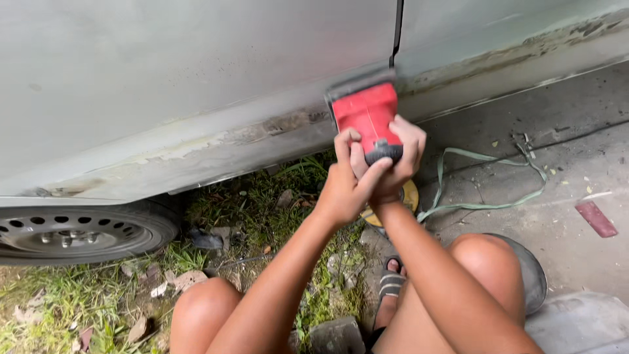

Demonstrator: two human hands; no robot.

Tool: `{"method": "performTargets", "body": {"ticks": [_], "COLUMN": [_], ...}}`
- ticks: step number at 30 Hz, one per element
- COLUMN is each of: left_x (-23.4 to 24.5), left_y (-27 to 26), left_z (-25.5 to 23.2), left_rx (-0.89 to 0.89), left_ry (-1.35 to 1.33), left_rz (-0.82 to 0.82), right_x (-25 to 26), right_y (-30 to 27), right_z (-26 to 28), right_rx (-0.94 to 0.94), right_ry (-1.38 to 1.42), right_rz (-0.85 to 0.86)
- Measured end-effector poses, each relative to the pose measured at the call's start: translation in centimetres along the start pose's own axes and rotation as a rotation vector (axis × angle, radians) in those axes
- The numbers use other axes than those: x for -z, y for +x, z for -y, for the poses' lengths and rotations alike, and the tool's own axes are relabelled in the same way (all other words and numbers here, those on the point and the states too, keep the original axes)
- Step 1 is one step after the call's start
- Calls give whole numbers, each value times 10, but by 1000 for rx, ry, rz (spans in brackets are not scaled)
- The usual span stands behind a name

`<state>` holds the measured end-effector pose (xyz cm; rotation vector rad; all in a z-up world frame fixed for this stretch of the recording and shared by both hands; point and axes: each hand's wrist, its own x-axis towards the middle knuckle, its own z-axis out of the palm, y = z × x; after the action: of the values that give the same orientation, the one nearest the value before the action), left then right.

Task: The person uses a red electric sander to smooth the lower side panel of a silver car. They move the tool back and forth along the bodywork near the rear wheel and periodically touch the surface with their hand to check the texture.

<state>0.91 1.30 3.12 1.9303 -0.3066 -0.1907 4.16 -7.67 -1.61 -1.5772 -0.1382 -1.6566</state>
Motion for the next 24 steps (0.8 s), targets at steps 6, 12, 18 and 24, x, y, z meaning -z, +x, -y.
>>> {"method": "performTargets", "body": {"ticks": [6, 12, 18, 24], "left_x": [5, -6, 5, -5], "left_y": [-3, 4, 0, 4], "left_z": [-13, 23, -22, 27], "left_rx": [9, -11, -24, 3], "left_ry": [-31, 19, -76, 24], "left_rz": [16, 44, -30, 76], "right_x": [1, 3, -3, 4], "right_y": [7, -34, 28, -51], "right_z": [4, -32, 13, -41], "right_rx": [-12, 21, 66, -29], "right_ry": [-16, -50, -20, -63], "right_rz": [27, -17, 40, -31]}}
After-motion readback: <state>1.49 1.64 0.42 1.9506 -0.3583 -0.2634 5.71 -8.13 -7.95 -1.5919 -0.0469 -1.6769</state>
